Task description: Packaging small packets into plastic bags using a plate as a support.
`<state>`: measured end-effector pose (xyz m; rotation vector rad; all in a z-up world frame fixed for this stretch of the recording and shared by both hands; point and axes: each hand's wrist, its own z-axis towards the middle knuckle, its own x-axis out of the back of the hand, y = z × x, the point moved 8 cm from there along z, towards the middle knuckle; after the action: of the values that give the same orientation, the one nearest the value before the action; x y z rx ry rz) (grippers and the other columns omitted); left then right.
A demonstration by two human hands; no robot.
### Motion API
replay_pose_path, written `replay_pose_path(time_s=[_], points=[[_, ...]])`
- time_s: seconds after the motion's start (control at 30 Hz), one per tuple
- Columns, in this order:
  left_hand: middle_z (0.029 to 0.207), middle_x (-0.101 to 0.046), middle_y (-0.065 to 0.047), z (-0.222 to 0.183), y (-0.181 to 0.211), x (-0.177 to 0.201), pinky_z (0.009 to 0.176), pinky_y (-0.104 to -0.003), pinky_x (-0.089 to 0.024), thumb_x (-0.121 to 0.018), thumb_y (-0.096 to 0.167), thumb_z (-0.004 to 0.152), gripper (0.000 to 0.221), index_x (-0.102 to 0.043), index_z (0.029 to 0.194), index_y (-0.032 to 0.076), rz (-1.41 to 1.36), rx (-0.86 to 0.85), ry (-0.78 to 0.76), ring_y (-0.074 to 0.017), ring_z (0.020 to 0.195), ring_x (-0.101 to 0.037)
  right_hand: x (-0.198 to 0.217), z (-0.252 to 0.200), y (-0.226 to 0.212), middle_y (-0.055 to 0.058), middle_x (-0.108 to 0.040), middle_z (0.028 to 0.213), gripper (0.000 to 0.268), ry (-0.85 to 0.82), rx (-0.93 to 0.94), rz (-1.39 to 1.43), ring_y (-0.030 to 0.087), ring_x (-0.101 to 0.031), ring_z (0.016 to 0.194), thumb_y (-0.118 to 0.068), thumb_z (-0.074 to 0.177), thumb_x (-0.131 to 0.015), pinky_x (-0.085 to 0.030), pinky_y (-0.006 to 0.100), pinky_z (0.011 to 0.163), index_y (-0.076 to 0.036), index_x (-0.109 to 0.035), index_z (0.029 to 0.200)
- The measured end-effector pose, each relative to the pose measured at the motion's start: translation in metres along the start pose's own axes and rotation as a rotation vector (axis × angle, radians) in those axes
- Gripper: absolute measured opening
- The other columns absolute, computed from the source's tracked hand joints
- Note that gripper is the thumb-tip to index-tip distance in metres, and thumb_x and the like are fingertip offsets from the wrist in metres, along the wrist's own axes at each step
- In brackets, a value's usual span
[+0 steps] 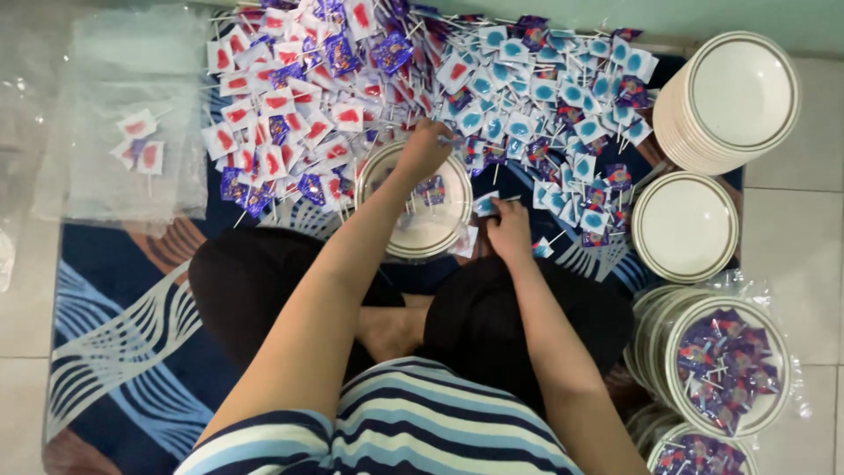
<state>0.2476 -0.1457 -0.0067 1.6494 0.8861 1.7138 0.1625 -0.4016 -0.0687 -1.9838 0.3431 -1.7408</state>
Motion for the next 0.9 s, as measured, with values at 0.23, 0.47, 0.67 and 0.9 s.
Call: replay_pose_path(time_s=[0.23, 0.47, 0.67, 0.9], points=[[0.154, -0.04, -0.012, 0.035, 0.022, -0.061, 0.099, -0.051, -0.053, -0.067, 0.029, 0.09, 0.044, -0.067, 0.135, 0.03, 0.565, -0.066, -0.193, -0.0374, 0.144, -0.037, 0.031, 0.005, 0.0, 0.013, -0.053, 0.114, 0.06, 0.028, -0.212, 0.231, 0.041, -0.064, 0.107, -0.003, 0.085, -0.057, -0.055, 0.048, 0.098, -0.026, -0.061, 0.14], [0.155, -0.043, -0.013, 0.038, 0.0, -0.091, 0.1, -0.051, -0.047, -0.067, 0.033, 0.088, 0.036, -0.074, 0.121, 0.023, 0.765, -0.176, -0.279, -0.0351, 0.145, -0.035, 0.016, 0.017, 0.048, -0.003, -0.054, 0.103, 0.022, 0.256, -0.237, 0.15, 0.028, -0.07, 0.092, -0.019, 0.075, -0.085, -0.059, 0.037, 0.088, -0.026, -0.077, 0.094], [0.139, -0.057, -0.009, 0.033, 0.004, -0.07, 0.094, -0.049, -0.048, -0.063, 0.034, 0.089, 0.043, -0.067, 0.131, 0.023, 0.697, -0.25, -0.117, -0.0278, 0.137, -0.045, 0.026, 0.01, 0.044, 0.0, -0.06, 0.093, 0.013, 0.33, -0.204, 0.104, 0.03, -0.069, 0.092, -0.023, 0.08, -0.084, -0.056, 0.042, 0.088, -0.026, -0.075, 0.089], [0.098, -0.073, -0.017, 0.016, 0.007, 0.015, 0.082, -0.051, -0.058, -0.07, 0.023, 0.091, 0.026, -0.065, 0.115, 0.012, -0.025, -0.044, 0.172, -0.0383, 0.097, -0.072, 0.031, -0.005, 0.06, 0.001, -0.072, 0.083, 0.01, 0.237, -0.284, 0.172, 0.031, -0.072, 0.092, -0.034, 0.09, -0.078, -0.052, 0.043, 0.087, -0.029, -0.072, 0.096]])
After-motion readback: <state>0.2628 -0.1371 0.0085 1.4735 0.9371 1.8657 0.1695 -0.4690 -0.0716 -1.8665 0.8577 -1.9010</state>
